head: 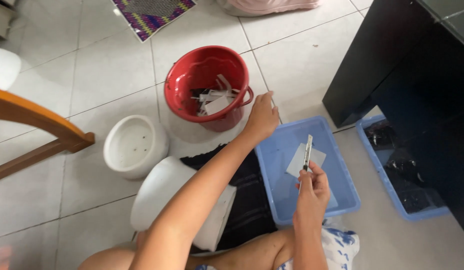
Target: Applying a decorative sticker label to a white plastic bucket and smoothing it with a hand tool.
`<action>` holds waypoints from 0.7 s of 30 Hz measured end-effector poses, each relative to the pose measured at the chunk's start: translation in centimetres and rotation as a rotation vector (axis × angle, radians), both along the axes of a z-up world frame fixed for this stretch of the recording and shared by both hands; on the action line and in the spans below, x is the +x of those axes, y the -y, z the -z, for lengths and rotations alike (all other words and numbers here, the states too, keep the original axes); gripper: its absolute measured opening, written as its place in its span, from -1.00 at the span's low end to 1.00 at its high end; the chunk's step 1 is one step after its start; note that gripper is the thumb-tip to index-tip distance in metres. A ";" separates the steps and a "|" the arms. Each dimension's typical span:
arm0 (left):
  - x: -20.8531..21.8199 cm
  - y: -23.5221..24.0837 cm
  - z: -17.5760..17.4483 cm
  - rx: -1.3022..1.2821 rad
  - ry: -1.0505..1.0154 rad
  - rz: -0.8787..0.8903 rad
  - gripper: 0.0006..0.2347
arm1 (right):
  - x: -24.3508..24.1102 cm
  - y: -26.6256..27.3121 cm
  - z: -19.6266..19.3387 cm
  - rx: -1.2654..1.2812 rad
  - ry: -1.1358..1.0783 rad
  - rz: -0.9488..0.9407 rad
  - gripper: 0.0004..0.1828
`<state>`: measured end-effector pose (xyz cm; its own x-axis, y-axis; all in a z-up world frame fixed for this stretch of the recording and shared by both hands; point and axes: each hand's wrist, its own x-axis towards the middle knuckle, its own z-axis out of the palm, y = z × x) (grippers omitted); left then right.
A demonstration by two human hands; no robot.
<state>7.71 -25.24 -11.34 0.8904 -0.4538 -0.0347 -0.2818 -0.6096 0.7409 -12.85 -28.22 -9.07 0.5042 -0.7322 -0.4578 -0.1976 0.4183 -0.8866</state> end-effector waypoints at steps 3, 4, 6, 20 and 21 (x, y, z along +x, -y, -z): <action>6.9 2.8 10.3 0.073 0.114 -0.176 -0.69 | 0.8 0.7 0.3 0.035 -0.001 0.047 -0.68; 7.9 3.3 10.7 0.071 0.104 -0.171 -0.69 | 1.0 0.7 0.0 0.031 -0.011 0.051 -0.68; 10.1 4.7 11.6 0.228 -0.062 -0.299 -0.56 | 1.5 0.8 -0.6 0.037 -0.071 0.021 -0.65; 21.9 9.6 14.8 0.560 0.149 -0.506 -0.12 | 2.0 0.7 5.6 0.123 -0.210 0.028 -0.70; 22.3 10.0 14.3 0.551 0.155 -0.533 -0.08 | 1.7 0.8 6.1 0.169 -0.263 -0.009 -0.69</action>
